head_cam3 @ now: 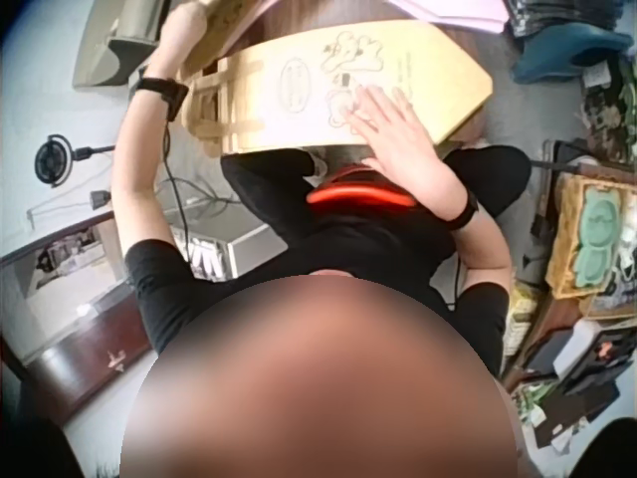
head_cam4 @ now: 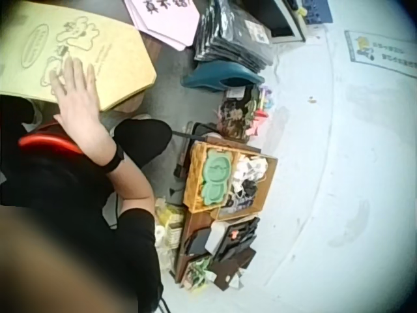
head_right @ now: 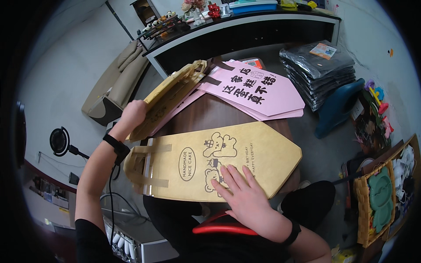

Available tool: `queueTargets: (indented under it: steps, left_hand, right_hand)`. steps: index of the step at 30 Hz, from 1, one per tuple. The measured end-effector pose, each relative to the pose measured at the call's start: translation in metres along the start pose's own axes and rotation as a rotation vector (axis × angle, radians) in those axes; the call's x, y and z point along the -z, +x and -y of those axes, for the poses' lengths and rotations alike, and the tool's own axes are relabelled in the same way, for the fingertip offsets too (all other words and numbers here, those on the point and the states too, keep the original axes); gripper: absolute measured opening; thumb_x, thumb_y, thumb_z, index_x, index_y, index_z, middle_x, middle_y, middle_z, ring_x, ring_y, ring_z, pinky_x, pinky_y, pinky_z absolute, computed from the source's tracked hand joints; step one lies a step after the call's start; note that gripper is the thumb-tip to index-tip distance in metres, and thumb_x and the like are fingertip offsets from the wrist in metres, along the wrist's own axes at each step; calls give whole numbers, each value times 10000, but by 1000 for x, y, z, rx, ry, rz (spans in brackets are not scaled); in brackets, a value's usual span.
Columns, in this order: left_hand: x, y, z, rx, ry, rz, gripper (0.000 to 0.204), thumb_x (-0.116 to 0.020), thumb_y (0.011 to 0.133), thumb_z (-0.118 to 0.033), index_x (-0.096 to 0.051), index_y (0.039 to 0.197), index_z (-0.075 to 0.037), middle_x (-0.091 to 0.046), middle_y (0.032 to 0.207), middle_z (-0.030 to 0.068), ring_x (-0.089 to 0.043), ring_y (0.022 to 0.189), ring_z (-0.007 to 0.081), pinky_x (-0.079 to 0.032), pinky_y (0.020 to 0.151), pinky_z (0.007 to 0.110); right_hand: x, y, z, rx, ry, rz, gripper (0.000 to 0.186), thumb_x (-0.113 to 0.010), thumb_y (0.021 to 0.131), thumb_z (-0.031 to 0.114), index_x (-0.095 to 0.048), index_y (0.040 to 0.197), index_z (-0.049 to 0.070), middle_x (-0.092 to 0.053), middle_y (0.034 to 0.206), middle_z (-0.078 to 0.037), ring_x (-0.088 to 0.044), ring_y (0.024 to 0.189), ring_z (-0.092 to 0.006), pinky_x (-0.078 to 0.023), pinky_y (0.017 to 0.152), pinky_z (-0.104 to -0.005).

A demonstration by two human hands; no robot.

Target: Counting and organizing a stack of yellow paper cake bags on a desk.

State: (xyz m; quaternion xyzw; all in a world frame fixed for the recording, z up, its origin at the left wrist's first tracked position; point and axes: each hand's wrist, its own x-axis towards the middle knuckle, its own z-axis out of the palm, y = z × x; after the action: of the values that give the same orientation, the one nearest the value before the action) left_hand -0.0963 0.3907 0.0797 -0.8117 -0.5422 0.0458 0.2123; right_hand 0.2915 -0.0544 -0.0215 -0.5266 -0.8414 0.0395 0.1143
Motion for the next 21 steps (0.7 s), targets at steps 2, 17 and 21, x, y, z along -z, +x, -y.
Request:
queueTargets:
  steps: [2, 17, 21]
  left_hand:
    - [25, -9, 23, 22, -14, -159, 268, -691, 1074, -98, -922, 1188, -23, -891, 1108, 314, -869, 1075, 552, -702, 999, 649]
    - [147, -77, -5, -106, -1445, -754, 306, -729, 1292, -159, -812, 1477, 69, -926, 1235, 91, -832, 1120, 112, -659, 922, 328]
    - [141, -109, -145, 79, -1442, -866, 339, -742, 1268, -130, -731, 1560, 42, -849, 1357, 110, -776, 1234, 153, -623, 1013, 362]
  right_hand:
    - [0, 1, -1, 4, -6, 8, 1219, -1024, 961, 603, -441, 1967, 237, -385, 2019, -259, -376, 1873, -453, -282, 1523, -690]
    - [-1, 3, -42, 91, 251, -201, 1304, -1020, 990, 599, -368, 1956, 13, -374, 1991, -348, -357, 1855, -555, -294, 1506, -704]
    - [74, 6, -53, -177, 245, -749, 1064, -997, 1080, 359, -439, 1897, -31, -417, 1966, -322, -429, 1824, -491, -388, 1462, -616]
